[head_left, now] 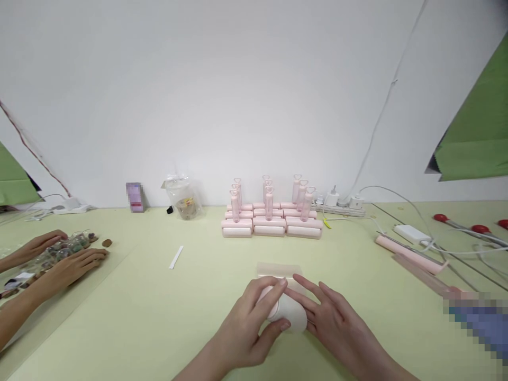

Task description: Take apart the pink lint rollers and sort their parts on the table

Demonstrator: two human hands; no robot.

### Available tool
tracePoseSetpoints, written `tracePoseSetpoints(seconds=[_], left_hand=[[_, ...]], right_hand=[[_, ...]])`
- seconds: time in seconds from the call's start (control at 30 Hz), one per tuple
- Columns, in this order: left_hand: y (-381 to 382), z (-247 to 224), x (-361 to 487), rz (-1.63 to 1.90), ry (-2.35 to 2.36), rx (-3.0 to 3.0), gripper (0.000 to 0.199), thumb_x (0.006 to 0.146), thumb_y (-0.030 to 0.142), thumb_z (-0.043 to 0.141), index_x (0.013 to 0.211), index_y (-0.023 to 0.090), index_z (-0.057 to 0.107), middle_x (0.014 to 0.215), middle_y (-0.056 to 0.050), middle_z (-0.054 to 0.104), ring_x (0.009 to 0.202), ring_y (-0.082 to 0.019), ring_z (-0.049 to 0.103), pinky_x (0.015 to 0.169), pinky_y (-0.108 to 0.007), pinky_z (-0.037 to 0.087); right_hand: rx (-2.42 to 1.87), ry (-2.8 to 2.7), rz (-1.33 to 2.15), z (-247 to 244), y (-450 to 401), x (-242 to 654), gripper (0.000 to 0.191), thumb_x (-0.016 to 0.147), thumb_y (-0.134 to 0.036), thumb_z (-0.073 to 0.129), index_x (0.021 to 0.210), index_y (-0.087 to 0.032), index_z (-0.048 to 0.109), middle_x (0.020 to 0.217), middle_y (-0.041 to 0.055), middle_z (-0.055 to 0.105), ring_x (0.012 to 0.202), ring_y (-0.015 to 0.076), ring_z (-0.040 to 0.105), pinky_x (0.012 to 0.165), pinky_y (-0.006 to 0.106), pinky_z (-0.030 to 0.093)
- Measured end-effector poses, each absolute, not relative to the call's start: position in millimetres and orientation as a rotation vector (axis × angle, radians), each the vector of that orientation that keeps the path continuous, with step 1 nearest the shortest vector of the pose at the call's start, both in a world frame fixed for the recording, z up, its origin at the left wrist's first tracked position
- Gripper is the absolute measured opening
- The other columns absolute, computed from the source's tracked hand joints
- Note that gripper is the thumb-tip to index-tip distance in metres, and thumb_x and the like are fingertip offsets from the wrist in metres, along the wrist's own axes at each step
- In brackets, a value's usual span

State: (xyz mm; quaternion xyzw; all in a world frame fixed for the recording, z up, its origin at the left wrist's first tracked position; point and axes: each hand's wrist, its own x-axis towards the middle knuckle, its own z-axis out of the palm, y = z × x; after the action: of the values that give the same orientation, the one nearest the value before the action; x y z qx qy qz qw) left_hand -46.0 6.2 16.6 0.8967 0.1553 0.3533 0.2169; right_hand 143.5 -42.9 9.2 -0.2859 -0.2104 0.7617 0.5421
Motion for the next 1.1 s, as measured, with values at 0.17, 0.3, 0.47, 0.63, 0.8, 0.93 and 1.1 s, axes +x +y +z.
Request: tracePoseSetpoints(seconds=[0.17,0.3,0.47,0.63,0.8,0.93,1.1], left_hand=[[9,15,-46,0.967,0.456,2.550,0.061,0.084,0.014,0.042,0.136,0.026,0.011,0.123,-0.014,0.037,0.115,-0.023,0.037,0.089,-0.035,0.040],[8,14,-45,0.964,0.468,2.599,0.060,0.084,0.015,0.043,0.135,0.025,0.012,0.125,-0.015,0.038,0.116,-0.023,0.037,0.089,-0.035,0.041],[-3,8,-34,1.089,0.389,2.639,0.063,0.083,0.016,0.047,0.135,0.023,0.012,0.119,-0.016,0.046,0.110,-0.024,0.045,0.085,-0.037,0.044],[-7,-17,-25,1.178,0.082,2.274,0.064,0.079,0.011,0.049,0.129,0.042,0.022,0.125,-0.007,0.048,0.110,-0.023,0.047,0.088,-0.041,0.041],[8,-15,-21,1.108,0.443,1.624,0.058,0.064,0.050,0.064,0.116,0.028,0.046,0.117,-0.012,0.053,0.098,-0.030,0.054,0.085,-0.047,0.041],[3,17,-8,0.856,0.634,1.060,0.081,0.065,0.070,0.046,0.129,0.026,0.023,0.099,-0.012,0.060,0.075,-0.024,0.061,0.066,-0.038,0.048],[-14,22,5,0.534,0.692,0.888,0.070,0.069,0.068,0.043,0.123,0.027,0.025,0.071,-0.001,0.059,0.037,-0.011,0.051,0.035,-0.020,0.036]], right_hand=[[-0.696,-0.535,1.801,12,-43,145,0.059,0.082,-0.053,0.038,0.133,-0.025,0.028,0.124,0.0077,0.053,0.110,0.0208,0.048,0.096,0.039,0.028],[-0.758,-0.719,1.721,12,-46,145,0.060,0.082,-0.058,0.031,0.134,-0.029,0.024,0.129,0.0062,0.047,0.118,0.0199,0.040,0.098,0.040,0.026],[-1.002,-1.082,1.471,8,-49,142,0.083,0.064,-0.063,0.055,0.133,-0.028,0.024,0.133,0.0093,0.038,0.124,0.0242,0.030,0.096,0.039,0.030],[-1.235,-1.445,1.192,10,-58,135,0.110,0.052,-0.024,0.074,0.134,-0.032,0.002,0.140,0.0100,0.016,0.126,0.0255,0.024,0.098,0.041,0.027],[-1.253,-1.579,0.877,20,-60,139,0.107,0.055,-0.018,0.067,0.134,-0.027,-0.005,0.140,0.0135,0.012,0.124,0.0289,0.026,0.094,0.043,0.033],[-1.228,-1.789,0.626,20,-60,136,0.114,0.047,-0.022,0.071,0.135,-0.024,-0.002,0.142,0.0125,0.008,0.127,0.0330,0.016,0.096,0.046,0.030],[-1.277,-1.979,0.555,25,-52,143,0.113,0.053,-0.039,0.072,0.136,-0.025,-0.003,0.145,0.0104,0.005,0.129,0.0296,0.016,0.091,0.040,0.040]])
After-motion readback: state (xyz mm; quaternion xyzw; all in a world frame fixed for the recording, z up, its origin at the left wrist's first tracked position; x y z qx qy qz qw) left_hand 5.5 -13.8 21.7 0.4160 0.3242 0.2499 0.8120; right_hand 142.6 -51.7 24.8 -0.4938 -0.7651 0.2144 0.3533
